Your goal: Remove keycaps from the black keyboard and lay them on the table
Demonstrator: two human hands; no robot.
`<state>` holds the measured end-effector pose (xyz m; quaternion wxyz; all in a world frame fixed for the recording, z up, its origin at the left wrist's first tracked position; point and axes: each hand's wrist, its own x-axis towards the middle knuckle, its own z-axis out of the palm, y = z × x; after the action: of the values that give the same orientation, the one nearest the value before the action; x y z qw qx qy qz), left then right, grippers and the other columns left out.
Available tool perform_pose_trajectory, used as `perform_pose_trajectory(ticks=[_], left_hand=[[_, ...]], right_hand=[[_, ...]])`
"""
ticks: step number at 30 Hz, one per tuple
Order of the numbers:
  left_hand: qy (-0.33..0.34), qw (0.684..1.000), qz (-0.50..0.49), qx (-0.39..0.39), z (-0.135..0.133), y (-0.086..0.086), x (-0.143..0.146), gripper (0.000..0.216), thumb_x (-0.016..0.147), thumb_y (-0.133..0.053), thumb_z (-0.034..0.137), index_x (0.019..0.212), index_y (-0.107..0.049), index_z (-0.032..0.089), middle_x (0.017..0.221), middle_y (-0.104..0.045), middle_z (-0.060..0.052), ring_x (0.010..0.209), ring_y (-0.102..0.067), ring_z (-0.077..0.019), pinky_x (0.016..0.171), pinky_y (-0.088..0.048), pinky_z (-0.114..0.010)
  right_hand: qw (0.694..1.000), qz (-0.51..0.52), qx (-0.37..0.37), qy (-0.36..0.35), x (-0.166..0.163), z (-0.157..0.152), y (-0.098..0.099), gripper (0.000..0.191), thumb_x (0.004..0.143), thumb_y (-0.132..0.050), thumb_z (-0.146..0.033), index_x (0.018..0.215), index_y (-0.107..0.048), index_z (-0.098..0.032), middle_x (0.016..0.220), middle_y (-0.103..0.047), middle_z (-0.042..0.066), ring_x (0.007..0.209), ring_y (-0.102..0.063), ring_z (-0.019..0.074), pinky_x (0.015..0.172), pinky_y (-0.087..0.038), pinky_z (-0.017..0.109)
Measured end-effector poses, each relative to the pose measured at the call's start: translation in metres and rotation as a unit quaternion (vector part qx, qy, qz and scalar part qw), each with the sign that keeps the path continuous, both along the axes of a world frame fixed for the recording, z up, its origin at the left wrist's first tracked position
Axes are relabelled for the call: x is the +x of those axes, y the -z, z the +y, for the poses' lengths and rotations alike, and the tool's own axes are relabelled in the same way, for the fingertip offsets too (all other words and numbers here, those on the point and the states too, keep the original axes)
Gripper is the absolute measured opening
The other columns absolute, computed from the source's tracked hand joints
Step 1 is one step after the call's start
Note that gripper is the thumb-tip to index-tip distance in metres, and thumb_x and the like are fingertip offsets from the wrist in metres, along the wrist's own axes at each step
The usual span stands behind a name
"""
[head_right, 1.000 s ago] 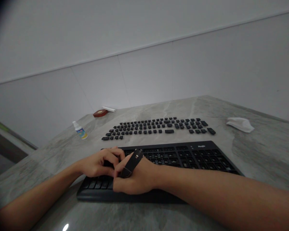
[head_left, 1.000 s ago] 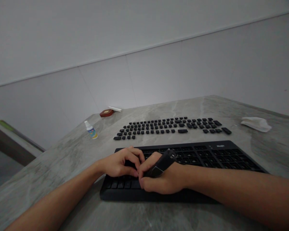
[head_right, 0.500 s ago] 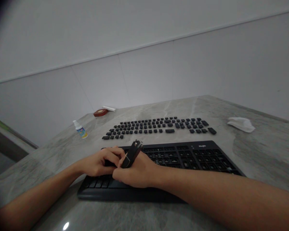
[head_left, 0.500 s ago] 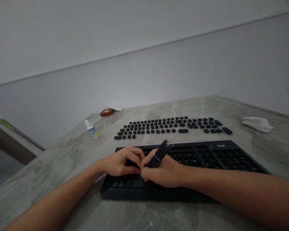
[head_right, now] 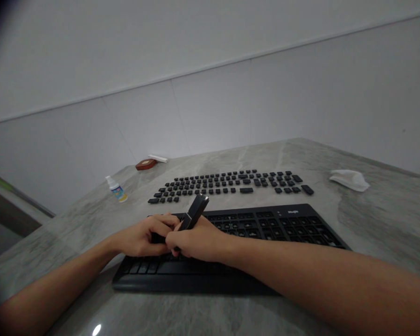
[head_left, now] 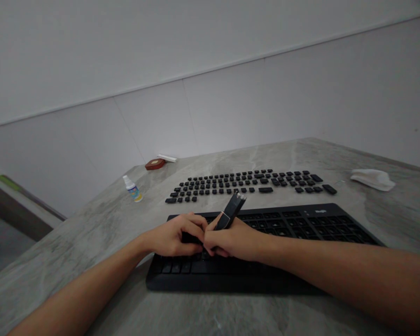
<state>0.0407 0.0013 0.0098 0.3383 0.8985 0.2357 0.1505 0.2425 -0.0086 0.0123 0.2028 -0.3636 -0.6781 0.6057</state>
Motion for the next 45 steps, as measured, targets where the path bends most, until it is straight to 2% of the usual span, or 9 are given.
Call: perform_pose_trajectory(ticks=[10, 14, 25, 30, 35, 37, 40, 42, 45], left_hand=[[-0.001, 1.0, -0.004, -0.009, 0.0, -0.003, 0.0, 0.015, 0.089, -0.065, 0.015, 0.094, -0.078, 0.019, 0.101, -0.069, -0.006, 0.095, -0.064, -0.0184, 0.092, -0.049, -0.032], [-0.008, 1.0, -0.017, -0.01, 0.001, -0.001, 0.0, 0.014, 0.091, -0.065, 0.021, 0.091, -0.079, 0.02, 0.094, -0.069, -0.006, 0.09, -0.065, -0.0169, 0.088, -0.051, -0.029], [-0.015, 0.999, -0.043, -0.013, 0.002, 0.002, 0.0, 0.014, 0.092, -0.065, 0.02, 0.088, -0.079, 0.018, 0.09, -0.071, -0.006, 0.086, -0.066, -0.0164, 0.083, -0.052, -0.028], [-0.016, 0.998, -0.061, 0.006, 0.001, 0.005, 0.0, 0.017, 0.093, -0.062, 0.018, 0.084, -0.076, 0.016, 0.094, -0.068, -0.008, 0.087, -0.066, -0.0173, 0.081, -0.053, -0.029], [-0.016, 0.998, -0.05, 0.04, 0.001, 0.007, 0.0, 0.017, 0.093, -0.06, 0.017, 0.085, -0.074, 0.016, 0.099, -0.065, -0.009, 0.087, -0.064, -0.0173, 0.08, -0.052, -0.029], [-0.015, 0.997, -0.045, 0.059, 0.002, 0.008, -0.001, 0.018, 0.094, -0.058, 0.016, 0.083, -0.073, 0.015, 0.098, -0.065, -0.008, 0.087, -0.064, -0.0167, 0.079, -0.052, -0.028], [-0.018, 0.997, -0.04, 0.071, 0.002, 0.009, -0.001, 0.019, 0.094, -0.057, 0.015, 0.081, -0.072, 0.015, 0.097, -0.064, -0.008, 0.085, -0.064, -0.016, 0.076, -0.052, -0.026], [-0.016, 0.996, -0.039, 0.08, 0.001, 0.009, 0.0, 0.019, 0.093, -0.058, 0.014, 0.081, -0.071, 0.015, 0.096, -0.064, -0.008, 0.084, -0.064, -0.0158, 0.076, -0.052, -0.026], [-0.015, 0.995, -0.039, 0.094, 0.001, 0.01, 0.001, 0.018, 0.093, -0.059, 0.014, 0.081, -0.072, 0.014, 0.095, -0.065, -0.008, 0.085, -0.064, -0.0167, 0.078, -0.052, -0.027]], right_hand=[[0.997, 0.036, 0.063, 0.008, 0.001, -0.001, 0.01, 0.017, 0.063, -0.057, -0.011, 0.047, -0.057, -0.017, 0.041, -0.042, -0.006, 0.045, -0.039, 0.0082, 0.042, -0.023, 0.024], [0.995, 0.024, 0.092, 0.01, 0.001, -0.004, 0.007, 0.021, 0.063, -0.056, -0.006, 0.044, -0.055, -0.015, 0.042, -0.044, -0.005, 0.048, -0.041, 0.0084, 0.046, -0.026, 0.024], [0.996, 0.027, 0.068, 0.06, -0.001, -0.006, 0.008, 0.022, 0.063, -0.056, -0.005, 0.043, -0.057, -0.016, 0.039, -0.042, -0.006, 0.045, -0.04, 0.0081, 0.044, -0.026, 0.023], [0.989, 0.034, 0.143, -0.017, 0.004, -0.007, 0.006, 0.02, 0.064, -0.055, -0.003, 0.048, -0.059, -0.014, 0.046, -0.048, -0.005, 0.049, -0.045, 0.0084, 0.047, -0.031, 0.021], [0.974, 0.037, 0.198, -0.105, 0.01, -0.004, 0.007, 0.014, 0.07, -0.059, -0.008, 0.062, -0.068, -0.014, 0.054, -0.056, -0.004, 0.054, -0.051, 0.0096, 0.051, -0.038, 0.019], [0.959, 0.008, 0.249, -0.134, 0.011, -0.003, 0.005, 0.01, 0.073, -0.063, -0.012, 0.067, -0.071, -0.015, 0.057, -0.059, -0.003, 0.055, -0.052, 0.0098, 0.054, -0.04, 0.02], [0.936, -0.064, 0.311, -0.154, 0.009, -0.003, 0.0, 0.014, 0.074, -0.065, -0.017, 0.06, -0.066, -0.016, 0.054, -0.054, -0.004, 0.053, -0.048, 0.0092, 0.053, -0.037, 0.02], [0.933, -0.078, 0.309, -0.165, 0.008, -0.002, -0.003, 0.024, 0.072, -0.063, -0.013, 0.05, -0.056, -0.015, 0.048, -0.045, -0.006, 0.048, -0.042, 0.0075, 0.048, -0.032, 0.02], [0.961, -0.04, 0.221, -0.162, 0.006, 0.001, -0.005, 0.033, 0.069, -0.058, -0.003, 0.043, -0.043, -0.015, 0.042, -0.036, -0.007, 0.043, -0.035, 0.0059, 0.043, -0.026, 0.02]])
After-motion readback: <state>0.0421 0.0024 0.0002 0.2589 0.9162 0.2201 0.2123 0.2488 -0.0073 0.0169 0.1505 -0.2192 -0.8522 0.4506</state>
